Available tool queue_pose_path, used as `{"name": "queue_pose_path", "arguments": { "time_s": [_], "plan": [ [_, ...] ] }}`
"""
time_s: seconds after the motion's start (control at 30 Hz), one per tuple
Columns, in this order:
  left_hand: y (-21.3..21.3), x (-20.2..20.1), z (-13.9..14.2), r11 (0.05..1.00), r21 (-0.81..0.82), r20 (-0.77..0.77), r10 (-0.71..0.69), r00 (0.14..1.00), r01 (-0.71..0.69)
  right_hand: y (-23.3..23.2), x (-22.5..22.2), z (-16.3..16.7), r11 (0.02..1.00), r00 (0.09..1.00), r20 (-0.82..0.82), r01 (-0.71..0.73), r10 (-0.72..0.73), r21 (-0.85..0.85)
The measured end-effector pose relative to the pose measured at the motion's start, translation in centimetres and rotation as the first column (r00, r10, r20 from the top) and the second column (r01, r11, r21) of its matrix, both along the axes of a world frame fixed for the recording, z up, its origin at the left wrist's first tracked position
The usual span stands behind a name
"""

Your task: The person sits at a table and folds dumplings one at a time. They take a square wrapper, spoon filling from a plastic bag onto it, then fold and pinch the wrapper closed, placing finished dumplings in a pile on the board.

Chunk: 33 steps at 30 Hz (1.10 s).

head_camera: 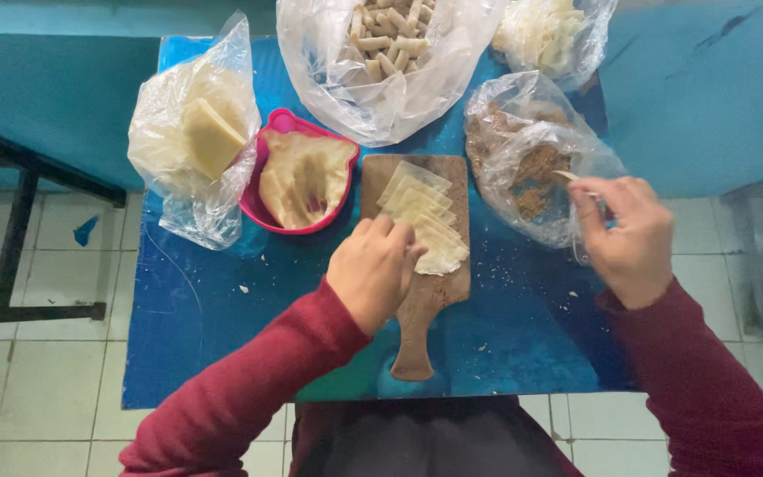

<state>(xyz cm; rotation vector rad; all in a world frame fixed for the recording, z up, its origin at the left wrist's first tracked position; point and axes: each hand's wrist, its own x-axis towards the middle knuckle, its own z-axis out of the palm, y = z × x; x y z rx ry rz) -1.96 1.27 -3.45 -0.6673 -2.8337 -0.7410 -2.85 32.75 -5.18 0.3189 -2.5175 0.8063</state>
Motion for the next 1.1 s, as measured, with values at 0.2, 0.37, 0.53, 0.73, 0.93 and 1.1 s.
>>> {"name": "queue_pose_path", "arguments": {
  "time_s": [0.2,0.37,0.53,0.73,0.93,1.1],
  "plan": [
    [-1.6,1.4,-2.0,0.993,0.118,0.06,-0.016,0.998,0.008,0.8,-0.4,-1.7,0.852,0.966,0.243,0.196,-0.083,-0.485],
    [-2.1,1.0,-3.0,0.99,0.135,0.11,0.011,0.994,-0.026,1.2,-1.2,-3.8,0.642,0.945,0.317,0.196,0.078,-0.741],
    [-2.0,0.9,-3.7,0.986,0.153,0.09,0.05,0.995,-0.063,0.9,-1.4,-4.8,0.515,0.891,0.421,0.284,0.17,-0.809],
    [-1.8,0.9,-3.6,0.998,0.038,0.06,0.055,0.997,-0.057,1.2,-1.2,-4.6,0.356,0.848,0.475,0.38,0.235,-0.854],
    [-2.0,0.9,-3.3,0.997,0.021,0.058,0.069,0.996,-0.07,1.8,-0.2,-3.4,0.238,0.874,0.433,0.382,0.223,-0.893],
    [-2.2,0.9,-3.5,0.994,0.068,0.077,0.077,0.994,-0.082,0.1,1.9,-1.2,0.196,0.875,0.423,0.384,0.236,-0.902]
  ]
}}
